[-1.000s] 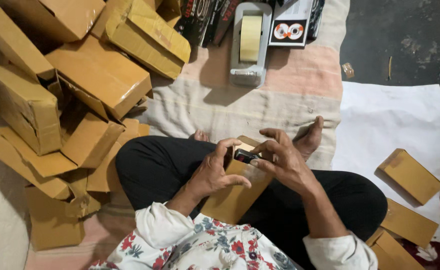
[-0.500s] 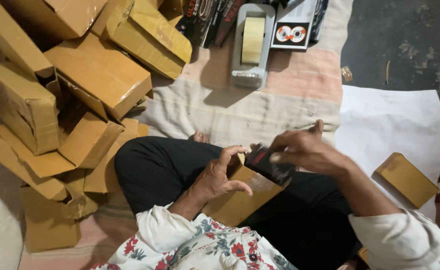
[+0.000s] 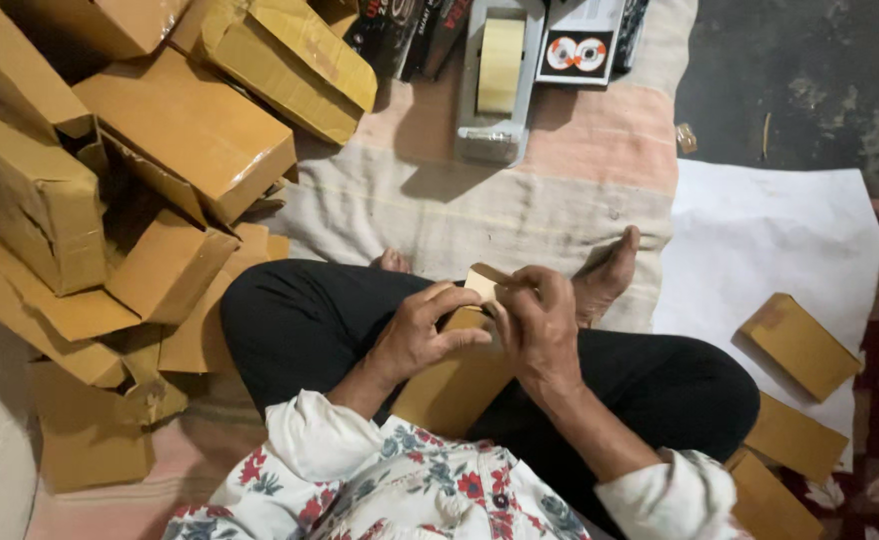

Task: The person sits on the floor and packs small electronic devices into cardboard boxes. They open product boxes, place the items inside the shipping boxes, and seal them with tape using a tape dispenser.

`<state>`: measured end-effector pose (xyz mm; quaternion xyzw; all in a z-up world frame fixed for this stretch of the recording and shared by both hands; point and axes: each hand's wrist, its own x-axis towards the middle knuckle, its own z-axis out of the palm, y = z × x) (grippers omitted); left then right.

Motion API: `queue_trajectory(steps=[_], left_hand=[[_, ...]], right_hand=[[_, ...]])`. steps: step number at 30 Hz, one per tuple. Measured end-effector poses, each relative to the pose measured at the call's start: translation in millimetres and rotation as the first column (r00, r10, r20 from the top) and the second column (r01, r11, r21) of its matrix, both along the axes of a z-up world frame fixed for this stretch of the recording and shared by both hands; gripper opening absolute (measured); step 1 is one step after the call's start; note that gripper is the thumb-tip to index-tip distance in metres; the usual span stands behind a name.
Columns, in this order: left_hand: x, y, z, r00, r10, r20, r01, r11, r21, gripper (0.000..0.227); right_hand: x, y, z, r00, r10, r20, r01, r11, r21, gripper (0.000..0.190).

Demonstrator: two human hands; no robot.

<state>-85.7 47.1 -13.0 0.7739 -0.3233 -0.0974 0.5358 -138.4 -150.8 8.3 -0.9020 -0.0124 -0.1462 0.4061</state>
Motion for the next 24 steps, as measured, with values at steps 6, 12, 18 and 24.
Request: queue_trajectory(steps=[6,12,18,24], left_hand=[[14.9,-5.7,3.3,0.995,0.104,-0.013,-0.103,0.994,0.029,0.032],[19.3,-21.5,-13.2,0.967,0.232,-0.103,-0.239,0.969,-0.057,0.028],[30.5,-28.1,-14.6,0.906,0.280,-0.318,-0.344,0.924,-0.168,0.045],[34.4,-15.1,12.3,0.992,0.123,0.031,-0.123,0.992,-0.016,0.023]], right_hand=[[-30.4,19.0,-43.7,0.896,-0.326,-0.301,0.442,0.595,0.671,0.026],[-39.4,35.5,-78.8,0.821,-0.220,-0.527,0.535,0.617,0.576,0.029],[-14.9,42.3,-53.6,0.951,-0.301,-0.067,0.213,0.485,0.848,0.020],[2.2,43.0,-48.9,0.927,-0.228,-0.298,0.363,0.346,0.865,0.023]])
